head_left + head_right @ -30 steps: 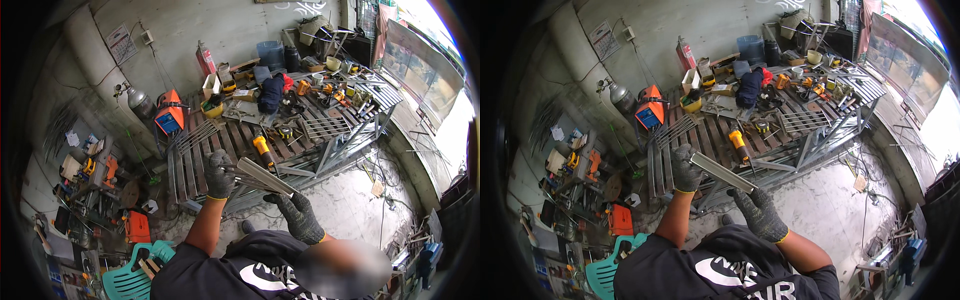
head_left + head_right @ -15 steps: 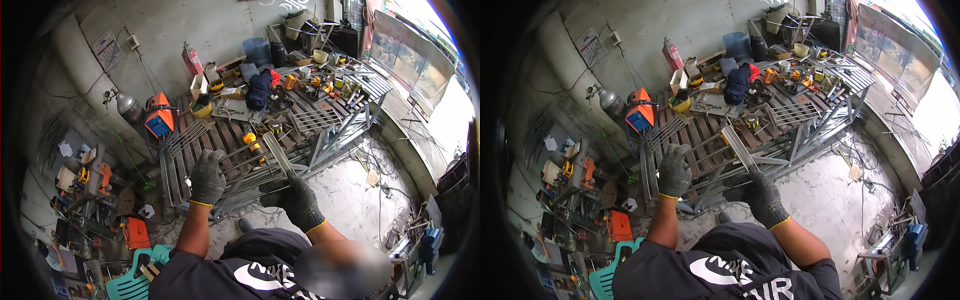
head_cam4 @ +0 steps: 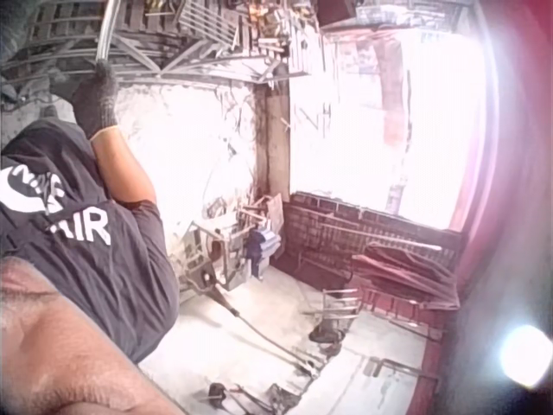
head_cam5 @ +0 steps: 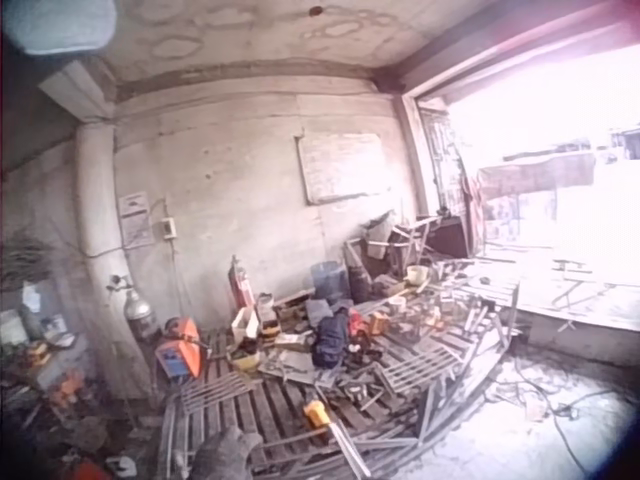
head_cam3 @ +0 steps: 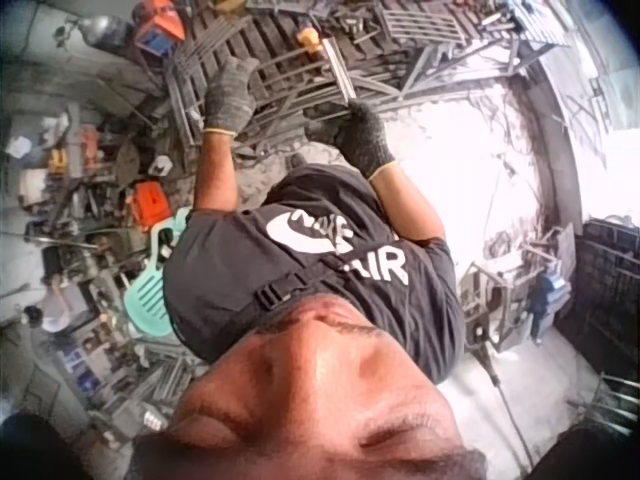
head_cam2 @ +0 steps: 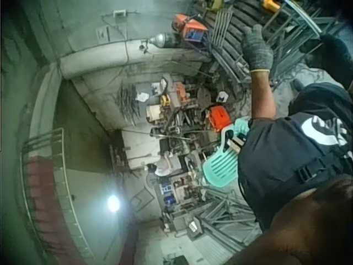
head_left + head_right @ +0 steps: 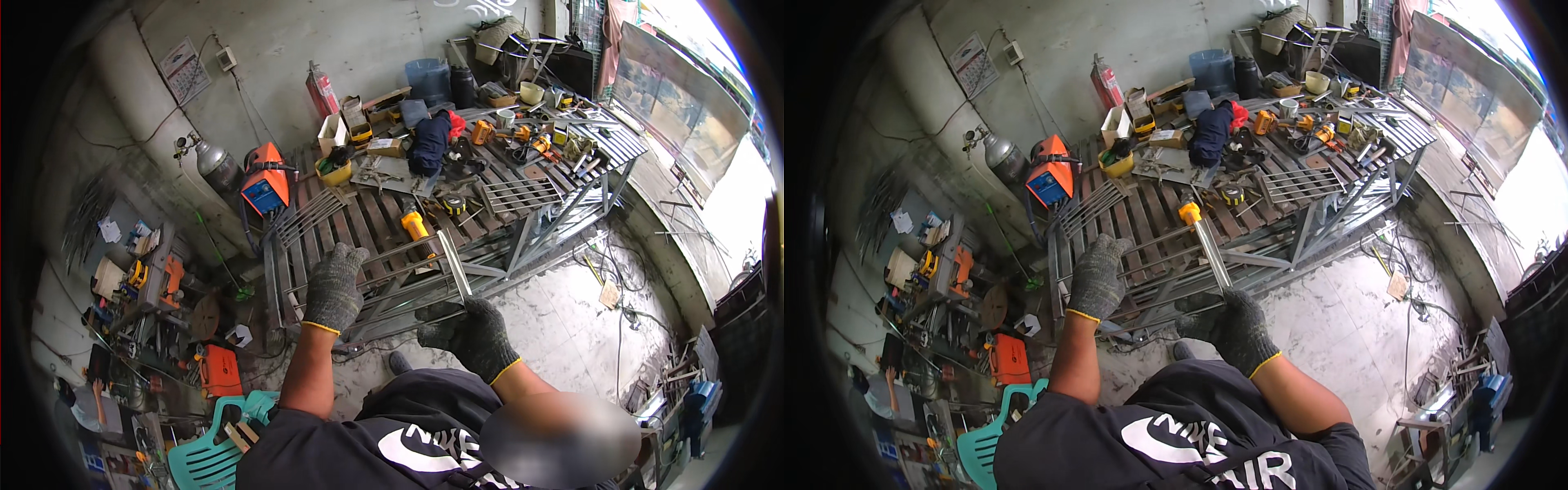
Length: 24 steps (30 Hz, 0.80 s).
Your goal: Using an angle grinder to smooth or shape the edges and bars of a metal grate.
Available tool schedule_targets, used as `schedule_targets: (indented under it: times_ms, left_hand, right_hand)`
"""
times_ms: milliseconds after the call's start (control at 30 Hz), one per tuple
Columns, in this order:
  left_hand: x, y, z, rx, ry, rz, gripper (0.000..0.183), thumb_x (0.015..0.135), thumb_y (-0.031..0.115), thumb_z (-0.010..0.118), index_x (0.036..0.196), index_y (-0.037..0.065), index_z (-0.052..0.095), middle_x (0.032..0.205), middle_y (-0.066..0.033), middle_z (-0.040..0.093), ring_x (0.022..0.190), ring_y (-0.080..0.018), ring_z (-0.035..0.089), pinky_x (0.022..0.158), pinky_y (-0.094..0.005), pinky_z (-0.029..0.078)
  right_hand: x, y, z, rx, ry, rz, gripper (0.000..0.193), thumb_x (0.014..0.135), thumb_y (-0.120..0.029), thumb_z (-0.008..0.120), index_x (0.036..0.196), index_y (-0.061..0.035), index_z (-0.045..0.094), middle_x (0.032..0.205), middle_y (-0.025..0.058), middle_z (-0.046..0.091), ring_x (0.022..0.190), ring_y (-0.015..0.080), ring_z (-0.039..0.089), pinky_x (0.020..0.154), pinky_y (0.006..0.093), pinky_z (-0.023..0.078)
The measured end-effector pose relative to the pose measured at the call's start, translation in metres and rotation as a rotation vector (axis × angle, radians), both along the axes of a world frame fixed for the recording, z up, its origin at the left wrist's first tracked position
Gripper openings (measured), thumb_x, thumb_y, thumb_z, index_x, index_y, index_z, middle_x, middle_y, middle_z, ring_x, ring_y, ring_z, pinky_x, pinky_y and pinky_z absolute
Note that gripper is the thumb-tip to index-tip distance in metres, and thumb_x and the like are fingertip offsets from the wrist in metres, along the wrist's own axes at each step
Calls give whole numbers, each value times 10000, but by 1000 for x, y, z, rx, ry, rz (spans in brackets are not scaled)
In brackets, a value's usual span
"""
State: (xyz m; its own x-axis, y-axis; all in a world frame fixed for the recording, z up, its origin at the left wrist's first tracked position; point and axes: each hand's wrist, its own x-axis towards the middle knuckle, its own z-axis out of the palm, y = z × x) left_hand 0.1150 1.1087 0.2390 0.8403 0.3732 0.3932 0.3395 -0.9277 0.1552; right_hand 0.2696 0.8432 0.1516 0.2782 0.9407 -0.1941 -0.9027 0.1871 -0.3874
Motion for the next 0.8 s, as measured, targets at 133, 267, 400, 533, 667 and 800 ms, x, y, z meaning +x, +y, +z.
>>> schedule_targets:
  times_ms: [133,267,400,533,667,800]
  left_hand:
    - [7,8,-20,-146,-176,76,438,920,-21,790,1341,99,805,1216,-210,810,1163,-487,785,1032,-536,651]
    - [17,27,-43,-533,-269,218,197,1009,132,887,1171,38,826,896,-140,846,837,-322,856,818,-473,702]
    - [26,53,-66,-1525,-654,270,154,1006,63,865,1146,20,817,905,-117,820,670,-288,797,610,-465,683]
    - [31,88,-85,-1796,-881,113,130,1148,101,695,1166,-13,757,927,-122,788,748,-256,773,711,-436,683]
    - [27,101,-99,-2103,-1006,91,169,1195,115,657,1181,-21,757,958,-114,791,764,-228,770,711,-409,680]
    - [31,87,-101,-1938,-875,114,189,1208,163,662,1218,3,762,945,-93,786,744,-229,753,699,-414,665]
  right_hand:
    - [8,-5,7,-105,-675,-81,510,1180,-271,632,1538,88,693,1517,290,779,1293,453,813,1167,577,646]
    - [20,-11,12,-233,-580,-210,416,1207,-95,643,1596,50,658,1505,244,795,1232,363,848,1082,480,692]
    - [29,-29,3,-237,-689,-239,461,1209,-211,650,1586,54,663,1482,266,798,1181,404,856,1057,542,695]
    - [30,-45,-12,-244,-432,-262,487,1202,-264,669,1559,67,672,1444,275,811,1156,411,858,1031,542,704]
    - [34,-53,-22,-313,-423,-248,483,1228,-202,588,1606,96,621,1494,283,793,1229,414,850,1085,491,688]
    - [33,-58,-25,-310,-470,-255,497,1222,-241,611,1586,97,634,1482,286,795,1206,416,852,1085,524,683]
